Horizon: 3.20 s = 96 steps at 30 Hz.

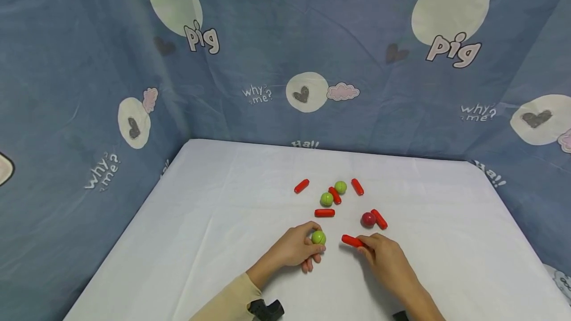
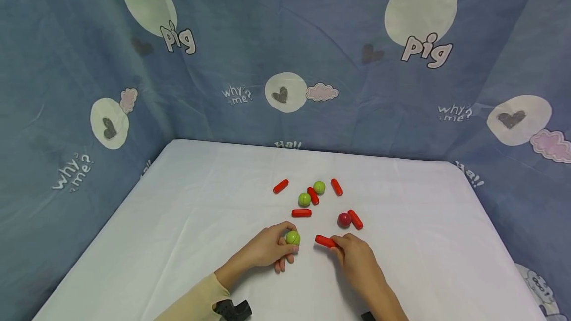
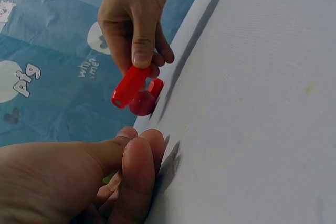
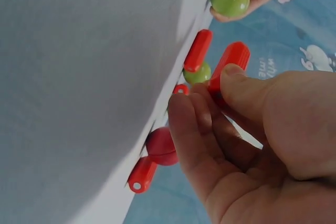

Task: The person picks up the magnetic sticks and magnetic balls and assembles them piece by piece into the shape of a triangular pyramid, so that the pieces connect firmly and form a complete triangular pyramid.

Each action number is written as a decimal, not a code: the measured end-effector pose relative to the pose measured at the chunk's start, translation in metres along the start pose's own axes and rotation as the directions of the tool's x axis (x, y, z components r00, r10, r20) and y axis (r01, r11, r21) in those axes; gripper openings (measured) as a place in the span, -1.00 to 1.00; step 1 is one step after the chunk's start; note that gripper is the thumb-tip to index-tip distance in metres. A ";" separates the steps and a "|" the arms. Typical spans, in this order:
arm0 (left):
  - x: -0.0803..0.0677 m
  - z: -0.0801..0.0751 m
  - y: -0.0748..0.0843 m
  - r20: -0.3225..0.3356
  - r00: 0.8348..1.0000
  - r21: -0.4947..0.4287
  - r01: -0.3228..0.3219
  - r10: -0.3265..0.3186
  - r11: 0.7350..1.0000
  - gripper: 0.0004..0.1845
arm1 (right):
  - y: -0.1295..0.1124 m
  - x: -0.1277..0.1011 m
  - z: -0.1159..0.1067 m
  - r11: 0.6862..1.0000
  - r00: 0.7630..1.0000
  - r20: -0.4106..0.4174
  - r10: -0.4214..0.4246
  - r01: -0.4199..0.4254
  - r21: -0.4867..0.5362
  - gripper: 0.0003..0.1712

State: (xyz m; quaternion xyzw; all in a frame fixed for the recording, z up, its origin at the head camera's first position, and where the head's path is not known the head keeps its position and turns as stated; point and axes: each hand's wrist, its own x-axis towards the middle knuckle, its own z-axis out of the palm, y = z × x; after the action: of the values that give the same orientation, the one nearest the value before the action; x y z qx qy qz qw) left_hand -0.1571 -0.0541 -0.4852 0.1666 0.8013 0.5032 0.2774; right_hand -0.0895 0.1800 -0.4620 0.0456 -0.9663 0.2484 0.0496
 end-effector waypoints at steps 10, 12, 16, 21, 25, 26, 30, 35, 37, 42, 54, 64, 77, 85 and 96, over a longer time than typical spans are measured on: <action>0.001 0.001 0.001 0.013 1.000 0.001 -0.004 0.004 1.000 -0.71 | -0.003 0.000 0.003 1.000 0.999 0.040 0.000 0.001 -0.026 -0.77; 0.002 0.002 0.001 0.016 1.000 0.006 -0.009 0.009 1.000 -0.71 | -0.003 0.000 0.004 1.000 0.999 0.048 0.003 -0.002 -0.026 -0.76; 0.003 0.002 0.000 0.021 1.000 0.007 -0.012 0.012 1.000 -0.69 | -0.005 0.000 0.005 0.999 0.998 0.065 0.013 -0.010 -0.038 -0.75; 0.003 0.000 0.000 0.019 1.000 0.009 -0.015 0.015 1.000 -0.68 | -0.007 0.003 0.006 0.999 0.996 0.089 0.015 -0.011 -0.047 -0.75; 0.003 -0.001 0.000 0.016 1.000 0.007 -0.014 0.014 1.000 -0.68 | -0.009 0.005 0.008 0.998 0.994 0.104 0.030 -0.025 -0.052 -0.74; 0.002 -0.001 0.000 0.015 1.000 0.006 -0.013 0.013 1.000 -0.68 | -0.009 0.005 0.008 0.998 0.994 0.106 0.032 -0.026 -0.056 -0.74; 0.001 0.000 0.000 0.003 1.000 -0.004 -0.007 0.007 1.000 -0.69 | -0.011 0.005 0.010 0.998 0.994 0.107 0.021 -0.014 -0.065 -0.74; 0.001 0.001 -0.001 -0.008 1.000 -0.013 -0.008 0.007 1.000 -0.69 | -0.014 0.005 0.010 0.997 0.994 0.109 0.012 -0.005 -0.071 -0.75; 0.001 0.001 -0.001 -0.013 1.000 -0.011 -0.012 0.012 1.000 -0.68 | -0.015 0.006 0.010 0.997 0.993 0.116 0.012 -0.003 -0.075 -0.75; 0.001 0.002 -0.002 -0.022 0.999 -0.011 -0.029 0.029 1.000 -0.68 | -0.018 0.007 0.010 0.996 0.990 0.135 0.027 -0.016 -0.083 -0.74; 0.002 0.003 -0.003 -0.025 0.999 -0.023 -0.038 0.037 0.999 -0.69 | -0.021 0.009 0.015 0.995 0.993 0.119 0.006 0.006 -0.099 -0.77; 0.001 0.002 -0.001 -0.021 0.999 -0.021 -0.027 0.027 0.999 -0.69 | -0.023 0.010 0.017 0.996 0.993 0.120 -0.006 0.017 -0.092 -0.75; 0.002 0.003 -0.001 -0.023 1.000 -0.006 -0.018 0.018 1.000 -0.68 | -0.025 0.011 0.018 0.996 0.993 0.119 0.001 0.010 -0.092 -0.75; 0.002 0.003 -0.001 -0.023 1.000 -0.003 -0.020 0.020 1.000 -0.68 | -0.027 0.011 0.018 0.995 0.993 0.121 0.004 0.008 -0.100 -0.72; 0.002 0.004 -0.002 -0.024 1.000 -0.021 -0.010 0.009 1.000 -0.67 | -0.028 0.010 0.019 0.994 0.992 0.125 0.002 0.012 -0.107 -0.74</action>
State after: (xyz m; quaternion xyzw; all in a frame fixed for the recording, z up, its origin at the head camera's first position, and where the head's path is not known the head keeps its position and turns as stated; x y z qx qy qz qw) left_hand -0.1567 -0.0510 -0.4890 0.1613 0.7985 0.5149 0.2671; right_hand -0.0977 0.1460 -0.4643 0.0607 -0.9794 0.1923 -0.0082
